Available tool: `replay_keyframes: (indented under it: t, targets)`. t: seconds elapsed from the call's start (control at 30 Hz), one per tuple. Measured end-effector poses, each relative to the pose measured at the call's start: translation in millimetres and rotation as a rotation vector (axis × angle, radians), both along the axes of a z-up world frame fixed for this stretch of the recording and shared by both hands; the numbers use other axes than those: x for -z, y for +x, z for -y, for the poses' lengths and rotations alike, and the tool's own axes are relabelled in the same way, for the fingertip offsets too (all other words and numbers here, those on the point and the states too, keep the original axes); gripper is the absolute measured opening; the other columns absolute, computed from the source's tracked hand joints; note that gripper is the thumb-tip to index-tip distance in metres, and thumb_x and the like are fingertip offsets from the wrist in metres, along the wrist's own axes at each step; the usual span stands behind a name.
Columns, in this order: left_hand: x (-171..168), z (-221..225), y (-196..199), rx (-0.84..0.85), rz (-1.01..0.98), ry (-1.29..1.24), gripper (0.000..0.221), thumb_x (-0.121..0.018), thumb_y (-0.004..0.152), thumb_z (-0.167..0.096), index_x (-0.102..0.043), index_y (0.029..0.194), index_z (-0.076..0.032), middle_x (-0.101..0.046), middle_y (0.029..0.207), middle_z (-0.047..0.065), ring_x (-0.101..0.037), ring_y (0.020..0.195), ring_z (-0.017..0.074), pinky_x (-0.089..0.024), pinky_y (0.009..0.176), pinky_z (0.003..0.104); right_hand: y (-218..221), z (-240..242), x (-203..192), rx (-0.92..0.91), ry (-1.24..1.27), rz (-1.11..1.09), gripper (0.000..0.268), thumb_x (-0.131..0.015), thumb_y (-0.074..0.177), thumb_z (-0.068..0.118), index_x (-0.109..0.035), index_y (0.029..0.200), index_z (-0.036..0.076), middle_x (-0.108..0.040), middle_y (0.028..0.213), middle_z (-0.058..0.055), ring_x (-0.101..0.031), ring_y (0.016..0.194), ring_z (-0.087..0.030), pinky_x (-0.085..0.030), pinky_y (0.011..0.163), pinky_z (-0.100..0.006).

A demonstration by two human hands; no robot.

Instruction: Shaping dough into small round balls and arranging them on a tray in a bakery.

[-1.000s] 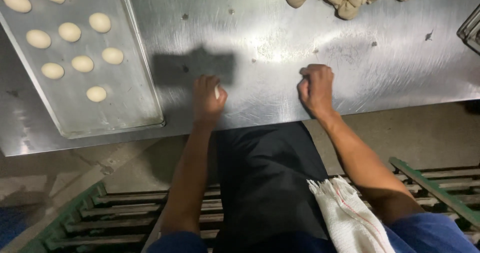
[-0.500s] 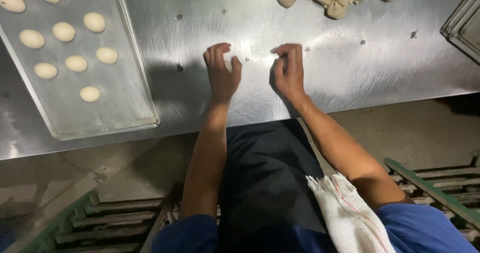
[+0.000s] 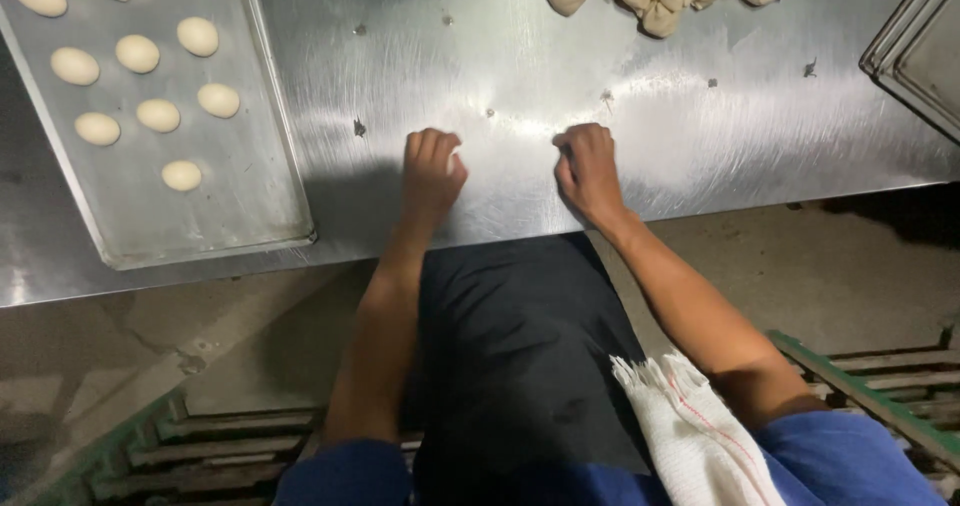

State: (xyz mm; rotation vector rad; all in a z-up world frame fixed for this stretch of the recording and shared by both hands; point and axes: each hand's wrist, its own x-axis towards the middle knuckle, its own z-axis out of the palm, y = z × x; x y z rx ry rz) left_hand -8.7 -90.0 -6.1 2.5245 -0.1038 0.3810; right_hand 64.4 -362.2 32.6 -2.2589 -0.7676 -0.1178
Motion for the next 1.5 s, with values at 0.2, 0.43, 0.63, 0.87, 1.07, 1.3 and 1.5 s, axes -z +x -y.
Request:
replay_keyframes:
  t: [0.2, 0.43, 0.63, 0.87, 1.07, 1.3, 1.5]
  targets:
    - [-9, -39, -8, -0.252, -0.064, -0.109, 0.027, -0.072, 0.089, -0.004, -0.061, 0.113, -0.006, -0.061, 0.111, 0.012, -0.057, 0.108, 0.0315, -0.048, 0.099, 0.046, 15, -17, 12, 0.315, 0.044, -0.091, 0.027, -0.064, 0.085, -0.003, -0.06, 0.11, 0.005, -0.057, 0.109, -0.014, -0.053, 0.103, -0.032, -0.043, 0.095, -0.043]
    - [-22, -31, -23, -0.107, 0.011, -0.296, 0.044, -0.075, 0.082, -0.01, -0.058, 0.122, -0.006, -0.061, 0.123, 0.015, -0.055, 0.118, 0.0361, -0.046, 0.102, 0.047, -14, -2, -26, 0.082, 0.001, -0.122, 0.035, -0.069, 0.084, 0.001, -0.062, 0.118, 0.006, -0.058, 0.12, -0.014, -0.052, 0.118, -0.035, -0.043, 0.103, -0.045]
    - [-42, -44, -40, -0.116, 0.054, -0.215, 0.066, -0.084, 0.084, -0.02, -0.051, 0.139, -0.006, -0.05, 0.135, 0.02, -0.048, 0.122, 0.0392, -0.042, 0.103, 0.052, -24, 8, -51, 0.088, -0.077, -0.156, 0.051, -0.076, 0.083, 0.009, -0.062, 0.131, 0.006, -0.053, 0.132, -0.019, -0.048, 0.124, -0.04, -0.043, 0.104, -0.047]
    - [-43, -59, -47, -0.127, -0.183, -0.339, 0.048, -0.081, 0.087, -0.012, -0.061, 0.13, -0.008, -0.051, 0.128, 0.013, -0.053, 0.114, 0.0342, -0.05, 0.094, 0.043, -32, -14, -35, 0.218, -0.115, -0.268, 0.043, -0.073, 0.093, 0.001, -0.059, 0.133, 0.005, -0.049, 0.131, -0.021, -0.055, 0.114, -0.035, -0.053, 0.09, -0.041]
    - [-76, -129, -82, -0.085, -0.286, -0.58, 0.04, -0.079, 0.092, -0.012, -0.061, 0.127, -0.006, -0.05, 0.124, 0.013, -0.059, 0.108, 0.0302, -0.055, 0.083, 0.038, -56, -115, -50, 0.348, -0.031, -0.457, 0.037, -0.076, 0.1, 0.01, -0.054, 0.129, 0.003, -0.057, 0.117, -0.018, -0.062, 0.097, -0.025, -0.053, 0.081, -0.037]
    - [-103, -291, -158, -0.438, -0.179, -0.423, 0.044, -0.081, 0.086, -0.006, -0.064, 0.127, -0.007, -0.054, 0.125, 0.013, -0.06, 0.108, 0.0279, -0.056, 0.078, 0.036, -96, -313, -78, -0.118, 0.01, -0.335, 0.04, -0.079, 0.091, 0.011, -0.06, 0.125, 0.001, -0.057, 0.114, -0.018, -0.061, 0.097, -0.034, -0.053, 0.08, -0.041]
    - [-116, -391, -169, -0.38, -0.01, -0.211, 0.042, -0.084, 0.092, -0.004, -0.061, 0.128, -0.005, -0.051, 0.125, 0.014, -0.058, 0.114, 0.0346, -0.052, 0.093, 0.044, -99, -413, -102, -0.187, 0.035, -0.23, 0.042, -0.082, 0.092, 0.011, -0.057, 0.124, 0.0, -0.054, 0.118, -0.02, -0.058, 0.102, -0.038, -0.051, 0.083, -0.043]
